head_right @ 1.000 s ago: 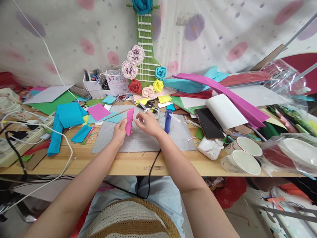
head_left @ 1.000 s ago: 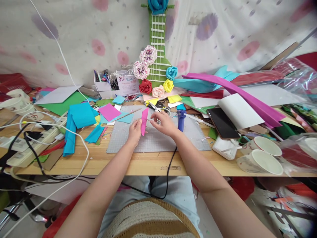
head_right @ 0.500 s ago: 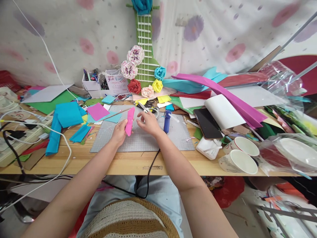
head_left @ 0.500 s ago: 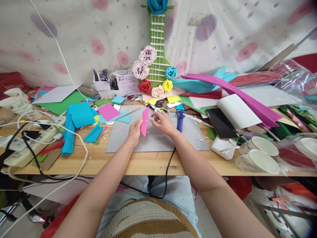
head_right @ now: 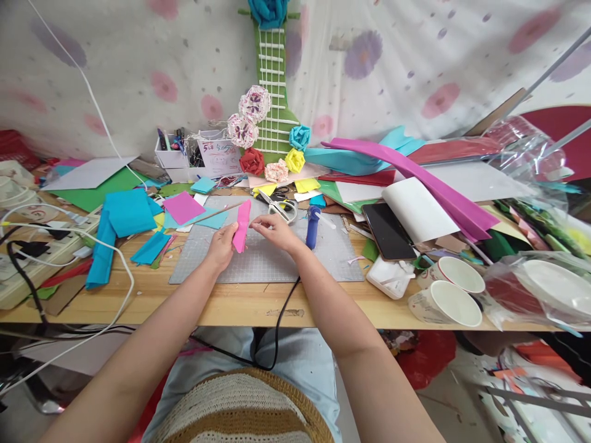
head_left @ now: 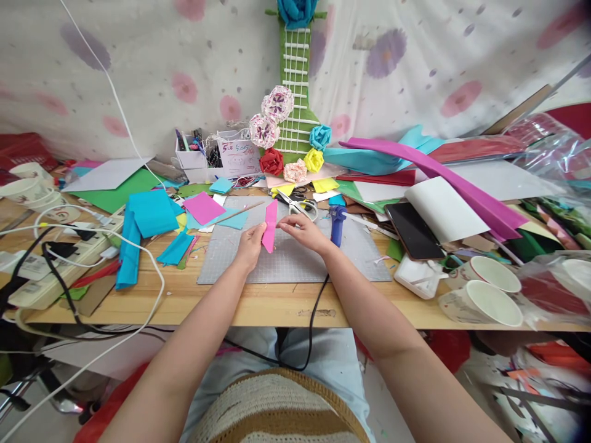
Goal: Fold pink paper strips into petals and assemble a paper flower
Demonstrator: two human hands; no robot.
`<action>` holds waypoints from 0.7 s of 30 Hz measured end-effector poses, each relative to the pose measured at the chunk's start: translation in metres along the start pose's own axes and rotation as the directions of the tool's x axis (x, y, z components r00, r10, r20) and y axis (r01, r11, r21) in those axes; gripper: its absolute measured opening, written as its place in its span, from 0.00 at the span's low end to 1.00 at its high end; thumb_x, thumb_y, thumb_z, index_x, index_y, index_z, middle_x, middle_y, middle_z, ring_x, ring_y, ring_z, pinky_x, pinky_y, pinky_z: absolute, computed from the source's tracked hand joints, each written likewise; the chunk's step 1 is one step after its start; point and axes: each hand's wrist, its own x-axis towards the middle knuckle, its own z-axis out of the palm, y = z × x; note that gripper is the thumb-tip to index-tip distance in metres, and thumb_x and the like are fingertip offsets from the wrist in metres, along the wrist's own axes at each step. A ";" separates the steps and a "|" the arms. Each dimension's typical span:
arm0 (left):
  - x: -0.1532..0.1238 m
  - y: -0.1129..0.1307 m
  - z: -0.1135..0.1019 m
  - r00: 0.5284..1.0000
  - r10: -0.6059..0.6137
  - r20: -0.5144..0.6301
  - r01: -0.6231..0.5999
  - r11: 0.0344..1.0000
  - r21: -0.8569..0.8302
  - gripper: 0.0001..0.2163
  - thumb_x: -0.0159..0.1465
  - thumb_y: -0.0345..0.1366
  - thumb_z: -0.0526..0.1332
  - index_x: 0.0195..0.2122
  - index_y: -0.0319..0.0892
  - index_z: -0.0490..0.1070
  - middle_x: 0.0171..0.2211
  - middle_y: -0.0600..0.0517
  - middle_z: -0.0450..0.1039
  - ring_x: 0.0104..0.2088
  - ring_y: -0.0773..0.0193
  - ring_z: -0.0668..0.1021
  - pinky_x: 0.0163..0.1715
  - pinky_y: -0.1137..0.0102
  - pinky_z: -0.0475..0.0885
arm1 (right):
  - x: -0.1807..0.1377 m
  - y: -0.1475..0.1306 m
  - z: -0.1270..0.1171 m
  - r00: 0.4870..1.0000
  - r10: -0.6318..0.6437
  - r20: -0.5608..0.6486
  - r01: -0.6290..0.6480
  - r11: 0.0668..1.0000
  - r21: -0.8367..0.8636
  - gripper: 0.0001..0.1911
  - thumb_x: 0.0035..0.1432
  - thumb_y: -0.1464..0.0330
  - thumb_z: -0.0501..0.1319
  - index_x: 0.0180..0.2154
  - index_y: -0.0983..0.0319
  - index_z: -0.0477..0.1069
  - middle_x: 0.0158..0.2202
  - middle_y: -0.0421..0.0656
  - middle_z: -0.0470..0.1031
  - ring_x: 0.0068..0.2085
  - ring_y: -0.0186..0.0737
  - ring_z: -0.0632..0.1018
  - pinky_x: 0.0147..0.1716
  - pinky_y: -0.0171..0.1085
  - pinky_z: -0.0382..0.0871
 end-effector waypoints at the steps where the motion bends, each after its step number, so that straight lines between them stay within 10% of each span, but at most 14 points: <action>1: 0.000 0.001 0.000 1.000 -0.010 0.012 0.010 1.000 -0.009 0.18 0.50 0.51 0.62 0.21 0.39 0.67 0.15 0.57 0.63 0.16 0.73 0.66 0.15 0.75 0.69 | 0.000 0.000 0.001 1.000 0.005 0.000 -0.005 1.000 0.020 0.14 0.56 0.60 0.54 0.31 0.61 0.73 0.31 0.41 0.75 0.33 0.35 0.71 0.33 0.34 0.63; 21: -0.003 0.005 0.002 0.996 -0.025 0.090 0.029 0.998 -0.048 0.17 0.48 0.50 0.64 0.24 0.38 0.68 0.16 0.58 0.62 0.15 0.73 0.66 0.14 0.75 0.67 | 0.001 0.000 0.016 0.993 0.003 -0.120 -0.008 0.999 -0.042 0.13 0.57 0.60 0.54 0.28 0.61 0.69 0.27 0.40 0.71 0.31 0.35 0.67 0.37 0.37 0.60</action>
